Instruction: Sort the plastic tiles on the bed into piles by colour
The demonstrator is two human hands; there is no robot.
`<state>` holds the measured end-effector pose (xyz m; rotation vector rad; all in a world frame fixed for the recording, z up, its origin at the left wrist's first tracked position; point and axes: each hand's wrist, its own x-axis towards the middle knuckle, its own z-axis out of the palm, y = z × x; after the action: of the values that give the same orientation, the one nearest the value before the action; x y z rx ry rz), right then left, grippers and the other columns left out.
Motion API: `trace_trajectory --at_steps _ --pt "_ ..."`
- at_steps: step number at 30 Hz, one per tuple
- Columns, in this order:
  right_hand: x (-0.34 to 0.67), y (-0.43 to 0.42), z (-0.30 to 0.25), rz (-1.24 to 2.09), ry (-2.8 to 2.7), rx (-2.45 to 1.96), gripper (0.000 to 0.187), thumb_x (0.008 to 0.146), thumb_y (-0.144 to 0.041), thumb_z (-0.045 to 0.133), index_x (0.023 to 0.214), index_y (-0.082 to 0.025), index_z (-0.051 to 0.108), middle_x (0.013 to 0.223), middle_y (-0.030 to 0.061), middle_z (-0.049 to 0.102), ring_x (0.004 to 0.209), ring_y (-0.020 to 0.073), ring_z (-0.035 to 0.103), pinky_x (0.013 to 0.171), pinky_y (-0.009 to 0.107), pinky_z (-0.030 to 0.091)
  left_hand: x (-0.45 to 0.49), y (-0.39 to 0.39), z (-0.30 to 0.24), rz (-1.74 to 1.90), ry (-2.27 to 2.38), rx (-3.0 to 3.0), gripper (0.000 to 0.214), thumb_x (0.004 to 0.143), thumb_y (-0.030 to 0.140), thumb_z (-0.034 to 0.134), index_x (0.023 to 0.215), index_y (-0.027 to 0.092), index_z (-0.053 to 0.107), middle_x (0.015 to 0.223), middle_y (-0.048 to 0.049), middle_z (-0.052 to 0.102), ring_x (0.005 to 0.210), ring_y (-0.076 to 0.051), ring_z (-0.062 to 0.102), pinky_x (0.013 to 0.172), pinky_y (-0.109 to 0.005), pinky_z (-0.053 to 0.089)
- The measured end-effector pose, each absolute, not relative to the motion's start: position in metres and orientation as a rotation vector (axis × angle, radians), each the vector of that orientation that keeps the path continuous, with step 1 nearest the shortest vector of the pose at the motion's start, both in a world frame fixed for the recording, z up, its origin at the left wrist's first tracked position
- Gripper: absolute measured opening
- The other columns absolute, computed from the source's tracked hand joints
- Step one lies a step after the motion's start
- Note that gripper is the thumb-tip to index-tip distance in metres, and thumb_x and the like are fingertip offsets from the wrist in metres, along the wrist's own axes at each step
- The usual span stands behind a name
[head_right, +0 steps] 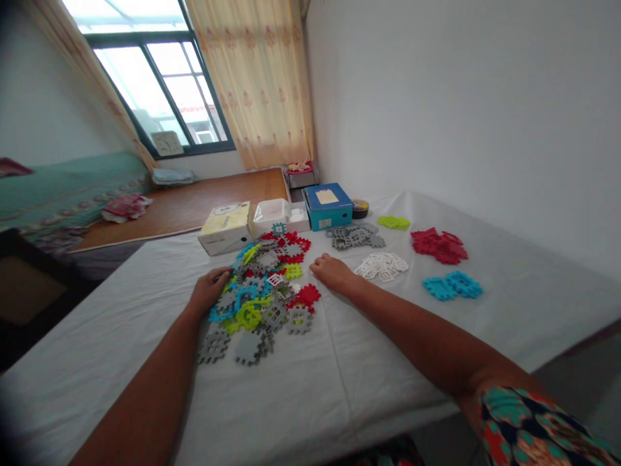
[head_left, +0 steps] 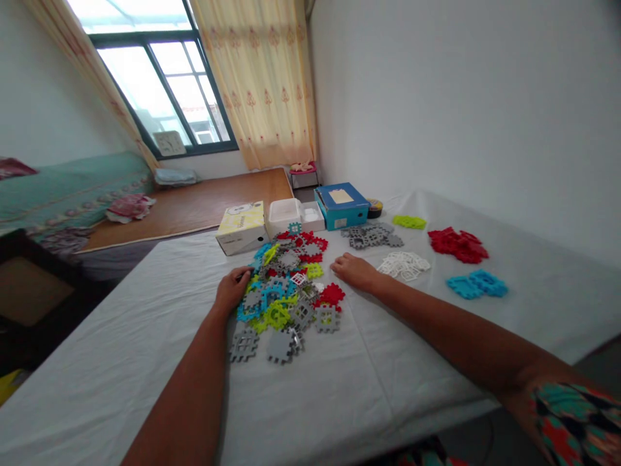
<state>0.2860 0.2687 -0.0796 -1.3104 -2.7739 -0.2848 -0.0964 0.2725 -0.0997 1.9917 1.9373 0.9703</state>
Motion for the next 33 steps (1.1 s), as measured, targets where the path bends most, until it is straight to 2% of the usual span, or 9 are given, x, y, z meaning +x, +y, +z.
trace_trajectory --at_steps 3,10,14,18,21,24,30,33 --pt "0.286 0.267 -0.080 -0.262 -2.728 -1.323 0.023 0.094 -0.028 0.048 0.097 -0.014 0.066 0.102 0.0139 0.067 0.098 0.0242 0.056 0.079 0.030 0.043 -0.096 0.272 -0.098 0.971 1.938 1.979 0.042 0.080 0.044 0.048 0.104 0.020 0.072 0.110 -0.0058 0.072 0.102 -0.024 0.066 0.095 -0.037 0.049" --pt "0.305 0.273 -0.064 -0.155 -2.545 -1.463 0.019 0.091 -0.020 0.048 0.100 -0.013 0.063 0.098 0.0133 0.069 0.093 0.0216 0.061 0.075 0.027 0.040 -0.098 0.270 -0.096 0.943 1.953 1.960 0.044 0.080 0.047 0.049 0.107 0.020 0.071 0.110 -0.0059 0.072 0.101 -0.025 0.066 0.096 -0.038 0.049" --pt "0.356 0.281 -0.044 -0.017 -2.397 -1.644 0.019 0.088 -0.024 0.052 0.098 -0.017 0.066 0.094 0.0081 0.071 0.082 0.0182 0.063 0.069 0.025 0.039 -0.099 0.271 -0.097 0.963 1.934 1.938 0.045 0.080 0.049 0.049 0.107 0.020 0.071 0.110 -0.0063 0.072 0.100 -0.024 0.066 0.095 -0.037 0.050" --pt "0.421 0.285 -0.029 0.140 -2.439 -1.716 0.016 0.082 -0.024 0.057 0.089 -0.020 0.071 0.093 0.0055 0.073 0.082 0.0182 0.064 0.068 0.025 0.041 -0.098 0.270 -0.096 0.974 1.932 1.941 0.045 0.079 0.049 0.050 0.106 0.020 0.071 0.108 -0.0061 0.072 0.098 -0.024 0.067 0.094 -0.037 0.050" --pt "0.448 0.288 -0.028 0.279 -2.449 -1.760 0.019 0.083 -0.024 0.056 0.083 -0.020 0.074 0.084 0.0041 0.074 0.081 0.0182 0.065 0.068 0.025 0.042 -0.097 0.269 -0.095 0.976 1.936 1.931 0.044 0.079 0.048 0.050 0.105 0.020 0.072 0.106 -0.0060 0.073 0.097 -0.024 0.067 0.093 -0.038 0.051" --pt "0.453 0.290 -0.032 0.251 -2.336 -1.823 0.022 0.084 -0.022 0.053 0.082 -0.021 0.075 0.079 0.0022 0.074 0.081 0.0182 0.066 0.068 0.025 0.042 -0.095 0.269 -0.093 0.979 1.937 1.924 0.042 0.078 0.048 0.052 0.103 0.021 0.072 0.106 -0.0052 0.073 0.097 -0.025 0.066 0.094 -0.038 0.051" --pt "0.438 0.291 -0.035 0.077 -2.229 -1.833 0.020 0.084 -0.024 0.056 0.093 -0.021 0.074 0.095 0.0056 0.074 0.088 0.0195 0.065 0.074 0.027 0.044 -0.095 0.269 -0.093 0.992 1.920 1.912 0.042 0.078 0.048 0.051 0.104 0.021 0.072 0.108 -0.0044 0.072 0.101 -0.024 0.065 0.097 -0.038 0.049" --pt "0.411 0.285 -0.035 0.151 -2.239 -1.623 0.021 0.087 -0.027 0.056 0.097 -0.021 0.073 0.097 0.0052 0.074 0.088 0.0188 0.065 0.076 0.027 0.045 -0.095 0.269 -0.094 0.971 1.935 1.922 0.042 0.079 0.047 0.050 0.104 0.021 0.072 0.110 -0.0047 0.072 0.102 -0.025 0.065 0.097 -0.038 0.049"
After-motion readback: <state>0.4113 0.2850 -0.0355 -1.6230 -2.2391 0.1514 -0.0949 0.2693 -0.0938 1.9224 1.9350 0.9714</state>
